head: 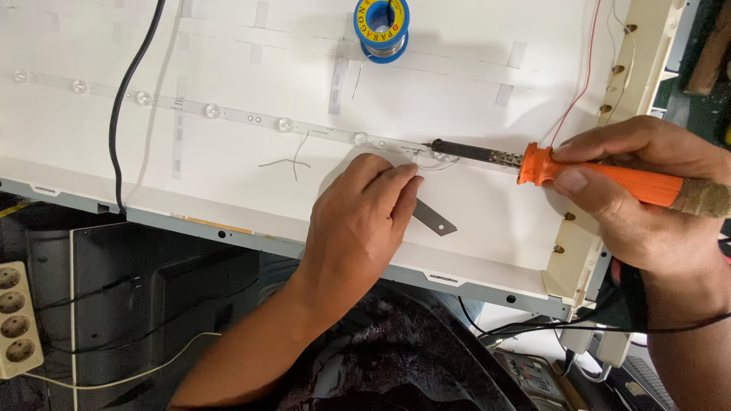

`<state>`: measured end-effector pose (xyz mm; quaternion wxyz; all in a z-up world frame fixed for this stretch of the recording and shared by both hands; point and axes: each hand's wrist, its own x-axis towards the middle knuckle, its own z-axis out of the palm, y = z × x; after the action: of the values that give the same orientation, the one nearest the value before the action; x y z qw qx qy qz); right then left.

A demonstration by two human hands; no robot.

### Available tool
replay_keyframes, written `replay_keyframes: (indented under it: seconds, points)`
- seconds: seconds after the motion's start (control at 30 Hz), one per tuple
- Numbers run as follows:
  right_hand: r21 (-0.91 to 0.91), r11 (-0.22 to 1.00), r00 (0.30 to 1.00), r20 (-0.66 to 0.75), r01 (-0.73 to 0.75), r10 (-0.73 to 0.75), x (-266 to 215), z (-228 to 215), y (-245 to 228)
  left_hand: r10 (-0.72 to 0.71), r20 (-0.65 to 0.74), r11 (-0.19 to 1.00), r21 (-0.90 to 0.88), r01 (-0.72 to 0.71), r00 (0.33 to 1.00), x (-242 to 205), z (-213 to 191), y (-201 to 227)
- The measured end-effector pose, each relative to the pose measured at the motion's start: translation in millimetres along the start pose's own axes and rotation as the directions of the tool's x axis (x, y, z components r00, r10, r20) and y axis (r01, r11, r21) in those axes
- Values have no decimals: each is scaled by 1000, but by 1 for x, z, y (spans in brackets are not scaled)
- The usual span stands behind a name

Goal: The person strips the insulation from a wire using wire cutters, then uses a soldering iron and solder to attach the wire to an LED strip mounted on a white panel. The person continues to solder connections along the strip.

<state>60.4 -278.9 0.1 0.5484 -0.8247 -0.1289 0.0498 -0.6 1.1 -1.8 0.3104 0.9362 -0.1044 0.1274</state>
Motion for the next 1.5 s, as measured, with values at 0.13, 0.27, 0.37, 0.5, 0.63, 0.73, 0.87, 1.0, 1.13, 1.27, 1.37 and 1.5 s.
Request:
replay_keyframes:
  seconds: [0.13,0.27,0.37,0.5,0.63,0.73,0.87,1.0,1.13,1.27,1.37,1.5]
  points:
    - [-10,1000,1000,-13,14,-14,1,-2,1,5,-20,1000,-17,-5,1000,-3,0,0]
    - [7,999,999,-22,48,-48,1,-2,4,32,0,999,15,-32,999,-3,2,-1]
    - [-7,1000,998,-49,31,-31,-2,-4,-1,42,52,997,64,-45,998,-3,3,0]
    - [-39,999,997,-72,37,-40,-12,-5,-14,134,116,961,229,-157,984,-6,1,1]
    - [-76,991,986,-110,114,-122,-28,-1,-34,215,173,875,402,-268,961,-10,4,-4]
    - [-117,989,976,-188,90,-111,-50,1,-44,225,192,900,335,-279,955,-11,9,-10]
    - [-110,956,927,-234,273,-292,-79,4,-45,236,214,882,362,-301,948,-10,6,-12]
    - [-128,953,860,-412,273,-301,-128,27,-66,178,324,919,283,-275,929,-5,10,-22]
    - [100,929,818,-515,355,-257,-181,65,-64,217,373,913,250,-323,902,3,-3,-26]
    - [-7,877,779,-456,480,-430,-202,100,-82,259,379,941,108,-321,888,8,-29,-55]
    - [-58,843,769,-381,534,-513,-221,123,-76,272,184,958,44,-284,945,9,-66,-85]
    - [-12,923,882,-289,384,-371,-233,154,-78,138,50,985,98,-142,989,6,-122,-116]
